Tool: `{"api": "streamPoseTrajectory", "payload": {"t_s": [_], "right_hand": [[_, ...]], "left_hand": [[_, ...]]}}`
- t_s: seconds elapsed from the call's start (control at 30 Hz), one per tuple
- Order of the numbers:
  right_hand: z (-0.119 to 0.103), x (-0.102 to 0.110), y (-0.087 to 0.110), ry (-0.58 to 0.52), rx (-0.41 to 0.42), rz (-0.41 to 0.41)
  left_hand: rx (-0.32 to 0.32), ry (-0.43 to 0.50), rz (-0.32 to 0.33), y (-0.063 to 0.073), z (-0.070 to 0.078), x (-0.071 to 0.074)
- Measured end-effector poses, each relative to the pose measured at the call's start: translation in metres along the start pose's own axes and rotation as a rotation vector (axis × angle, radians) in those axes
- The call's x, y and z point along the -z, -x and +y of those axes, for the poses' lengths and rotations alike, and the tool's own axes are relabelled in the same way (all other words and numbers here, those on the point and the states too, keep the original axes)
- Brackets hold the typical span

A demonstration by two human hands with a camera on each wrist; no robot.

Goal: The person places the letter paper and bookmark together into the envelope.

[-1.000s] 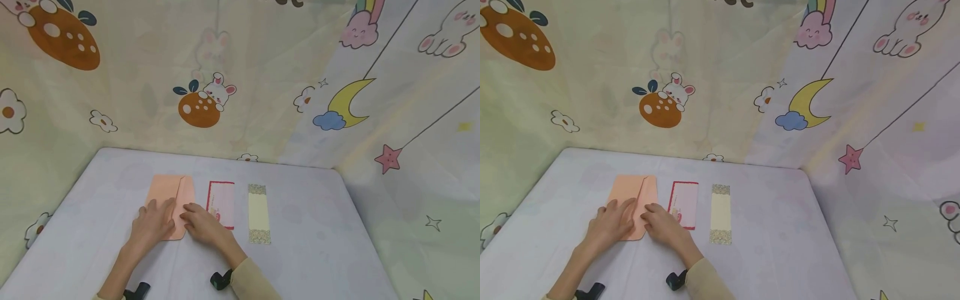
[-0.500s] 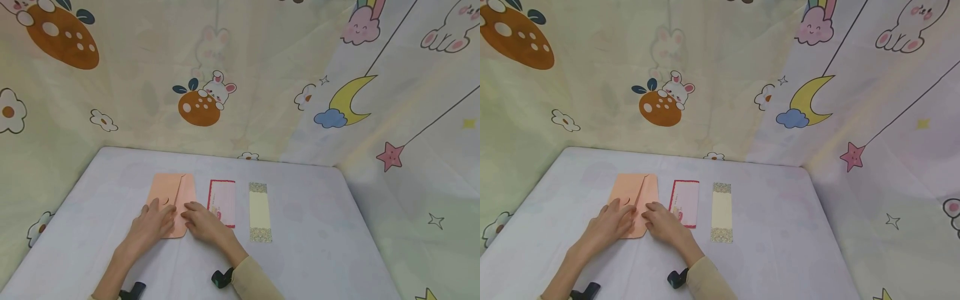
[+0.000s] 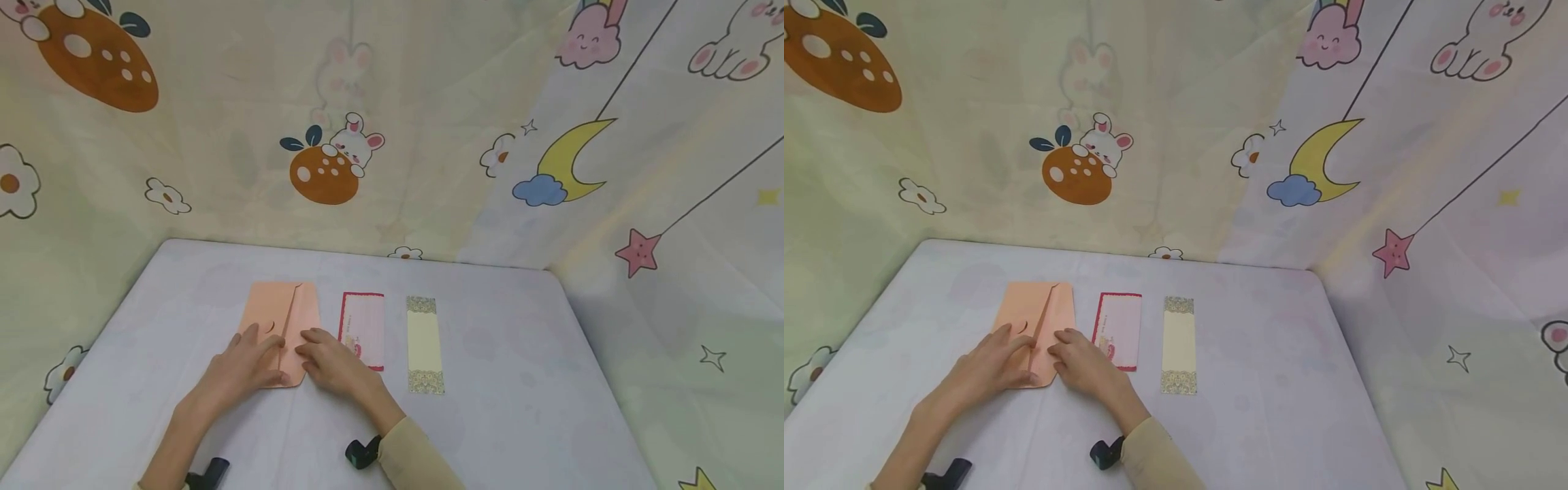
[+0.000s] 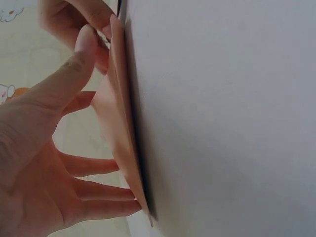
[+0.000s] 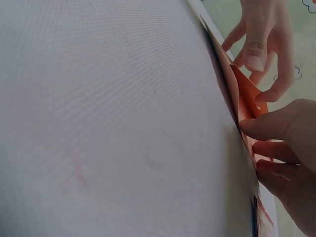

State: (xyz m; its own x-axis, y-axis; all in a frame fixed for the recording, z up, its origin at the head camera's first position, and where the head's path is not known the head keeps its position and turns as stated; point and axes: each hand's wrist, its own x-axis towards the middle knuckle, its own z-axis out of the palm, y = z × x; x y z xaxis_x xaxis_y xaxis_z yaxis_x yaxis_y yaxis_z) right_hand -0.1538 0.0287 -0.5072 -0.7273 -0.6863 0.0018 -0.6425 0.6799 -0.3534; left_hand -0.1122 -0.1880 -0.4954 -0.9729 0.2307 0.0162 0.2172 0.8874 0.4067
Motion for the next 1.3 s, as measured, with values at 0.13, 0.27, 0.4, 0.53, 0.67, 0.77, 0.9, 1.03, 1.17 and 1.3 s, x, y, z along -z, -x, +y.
{"api": "streamPoseTrajectory", "payload": {"t_s": [0.13,0.27,0.4,0.53,0.67,0.77,0.9,1.03,1.17,1.3], "right_hand": [[0.0,0.0,0.0,-0.005,-0.004,-0.005],[0.0,0.0,0.0,-0.008,-0.006,-0.006],[-0.001,0.001,-0.001,-0.018,-0.004,-0.01],[-0.002,0.002,-0.001,-0.043,-0.021,-0.012],[-0.002,0.008,0.002,-0.086,-0.075,0.014],[-0.001,0.012,0.006,-0.114,-0.126,0.058],[0.003,0.015,0.011,-0.075,-0.166,0.139],[0.007,0.015,0.017,-0.028,-0.241,0.189],[0.012,0.014,0.023,-0.025,-0.354,0.218],[0.016,0.016,0.027,-0.03,-0.457,0.259]], "left_hand": [[-0.002,0.024,-0.04,0.0,-0.001,0.002],[-0.002,0.029,-0.058,0.0,0.0,0.003],[0.001,0.029,-0.06,0.001,0.0,0.001],[0.002,0.017,-0.055,0.001,0.0,0.0],[-0.003,0.008,-0.051,0.0,0.0,0.0],[-0.009,0.0,-0.042,-0.001,0.001,0.001],[-0.006,-0.009,-0.035,-0.002,0.001,0.001],[0.005,-0.009,-0.042,-0.002,0.001,0.0],[0.003,-0.01,-0.04,-0.003,0.001,0.0],[0.002,-0.003,-0.036,-0.003,0.003,0.001]]}}
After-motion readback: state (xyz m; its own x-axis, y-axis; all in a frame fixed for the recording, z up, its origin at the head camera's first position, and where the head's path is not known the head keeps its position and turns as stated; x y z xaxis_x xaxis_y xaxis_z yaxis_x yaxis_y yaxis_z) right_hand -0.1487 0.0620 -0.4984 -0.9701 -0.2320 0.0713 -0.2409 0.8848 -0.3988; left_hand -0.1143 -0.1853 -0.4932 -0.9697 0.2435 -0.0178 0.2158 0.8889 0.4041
